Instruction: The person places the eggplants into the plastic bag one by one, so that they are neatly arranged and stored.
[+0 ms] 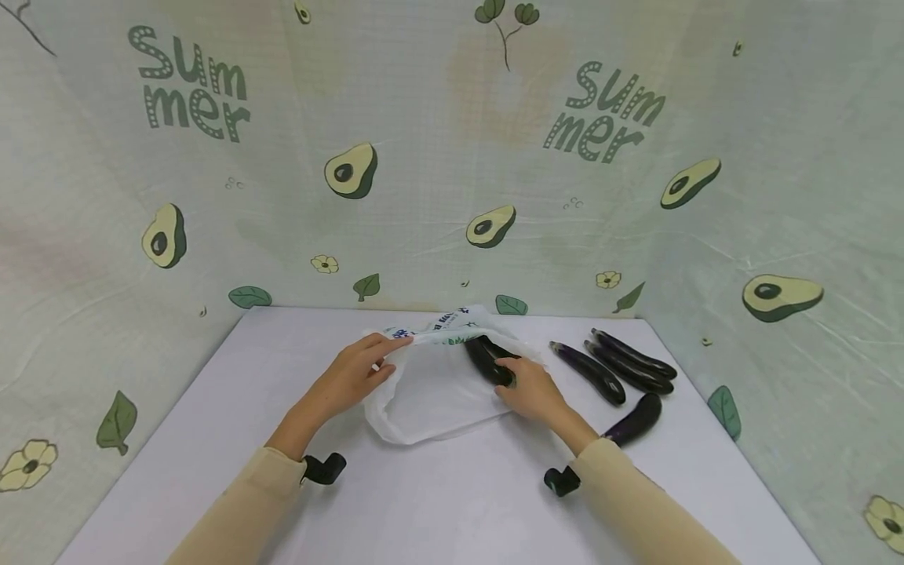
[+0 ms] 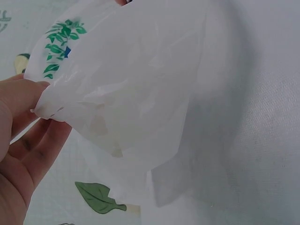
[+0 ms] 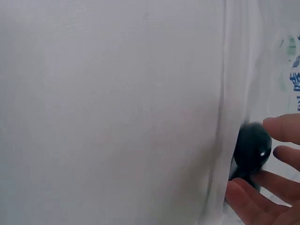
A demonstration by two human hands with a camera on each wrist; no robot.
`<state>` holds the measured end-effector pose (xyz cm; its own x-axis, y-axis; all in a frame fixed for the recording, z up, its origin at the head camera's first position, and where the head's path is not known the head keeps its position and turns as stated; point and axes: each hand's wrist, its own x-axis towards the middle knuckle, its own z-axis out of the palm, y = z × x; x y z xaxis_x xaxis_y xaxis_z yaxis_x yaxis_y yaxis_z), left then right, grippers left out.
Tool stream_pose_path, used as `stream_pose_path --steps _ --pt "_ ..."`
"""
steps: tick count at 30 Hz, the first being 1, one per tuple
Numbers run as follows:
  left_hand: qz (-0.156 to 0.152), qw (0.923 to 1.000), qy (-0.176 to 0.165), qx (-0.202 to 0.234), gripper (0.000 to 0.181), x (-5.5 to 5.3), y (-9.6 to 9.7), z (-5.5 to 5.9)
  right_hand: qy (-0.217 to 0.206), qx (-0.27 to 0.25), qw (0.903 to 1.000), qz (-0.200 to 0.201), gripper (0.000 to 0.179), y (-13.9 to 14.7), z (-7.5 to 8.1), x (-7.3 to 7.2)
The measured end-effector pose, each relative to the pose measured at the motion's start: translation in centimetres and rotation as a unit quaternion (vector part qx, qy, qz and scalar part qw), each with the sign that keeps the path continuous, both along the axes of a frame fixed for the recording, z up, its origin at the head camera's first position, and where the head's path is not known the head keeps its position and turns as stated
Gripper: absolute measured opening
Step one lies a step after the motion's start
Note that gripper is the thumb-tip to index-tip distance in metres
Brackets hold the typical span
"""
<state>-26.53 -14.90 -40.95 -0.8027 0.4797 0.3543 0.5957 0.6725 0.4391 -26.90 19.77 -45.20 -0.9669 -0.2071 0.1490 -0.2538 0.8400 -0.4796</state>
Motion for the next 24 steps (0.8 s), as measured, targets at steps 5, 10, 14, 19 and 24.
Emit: stream_pose_path --steps 5,10,14,19,24 --pt "-0.002 1.0 0.005 0.005 0.061 0.0 -0.2 -0.1 -0.003 -0.009 0.9992 0.039 0.045 1.6 1.2 0.9" --pt "-0.002 1.0 0.005 0.006 0.061 -0.1 -0.4 -0.2 0.013 0.007 0.9987 0.049 0.044 3.7 2.8 1.8" --pt "-0.001 1.0 0.003 0.004 0.061 -0.1 -0.4 -0.2 0.029 0.018 0.9988 0.036 0.044 5.6 3.8 2.3" --pt "-0.004 0.9999 0.01 0.006 0.061 -0.2 -0.3 -0.4 0.045 0.035 0.9984 0.006 0.046 8.1 4.9 2.6" --pt "-0.011 0.9995 0.025 0.012 0.062 -0.3 -0.3 -0.7 0.042 0.04 0.9981 -0.022 0.05 10.3 5.7 2.7"
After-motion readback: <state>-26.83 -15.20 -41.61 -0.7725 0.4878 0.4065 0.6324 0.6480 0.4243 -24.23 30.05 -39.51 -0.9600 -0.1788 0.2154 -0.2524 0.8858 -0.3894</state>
